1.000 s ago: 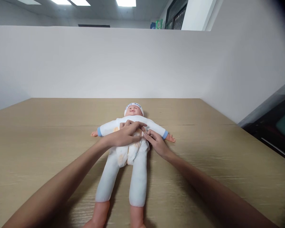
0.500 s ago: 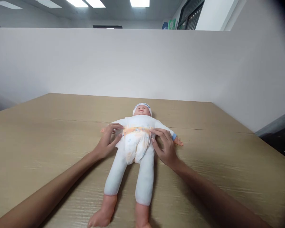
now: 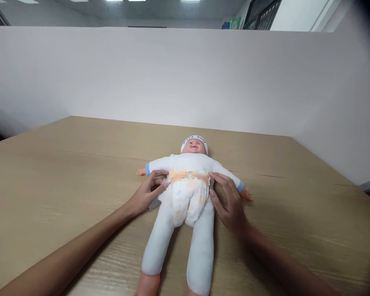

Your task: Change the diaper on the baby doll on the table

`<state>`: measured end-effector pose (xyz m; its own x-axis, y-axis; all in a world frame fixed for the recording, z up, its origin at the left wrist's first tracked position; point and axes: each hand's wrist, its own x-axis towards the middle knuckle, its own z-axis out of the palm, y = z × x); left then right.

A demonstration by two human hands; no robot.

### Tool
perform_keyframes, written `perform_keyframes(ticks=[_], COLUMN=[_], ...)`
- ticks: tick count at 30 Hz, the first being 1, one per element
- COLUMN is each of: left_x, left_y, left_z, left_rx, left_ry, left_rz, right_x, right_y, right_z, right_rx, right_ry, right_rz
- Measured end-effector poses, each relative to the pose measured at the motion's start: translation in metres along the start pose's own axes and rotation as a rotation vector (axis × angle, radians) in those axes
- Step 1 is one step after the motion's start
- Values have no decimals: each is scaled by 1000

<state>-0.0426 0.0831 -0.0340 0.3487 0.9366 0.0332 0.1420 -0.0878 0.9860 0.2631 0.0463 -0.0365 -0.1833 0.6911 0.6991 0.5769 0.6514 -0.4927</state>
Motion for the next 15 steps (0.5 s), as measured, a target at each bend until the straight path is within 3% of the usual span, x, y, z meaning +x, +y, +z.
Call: perform_keyframes(ticks=[3, 7, 15], left_x=[5, 10, -3], left_y=[-1, 1, -3], left_z=[-5, -9, -14], left_rx=[-104, -183, -130], left_ry=[-32, 29, -26], left_rz=[-6, -2, -38], right_x=[0, 0, -4], right_y=[0, 0, -1], right_z=[-1, -4, -13], right_rx=[0, -17, -79], right_ry=[-18, -27, -71], right_rz=[9, 20, 27])
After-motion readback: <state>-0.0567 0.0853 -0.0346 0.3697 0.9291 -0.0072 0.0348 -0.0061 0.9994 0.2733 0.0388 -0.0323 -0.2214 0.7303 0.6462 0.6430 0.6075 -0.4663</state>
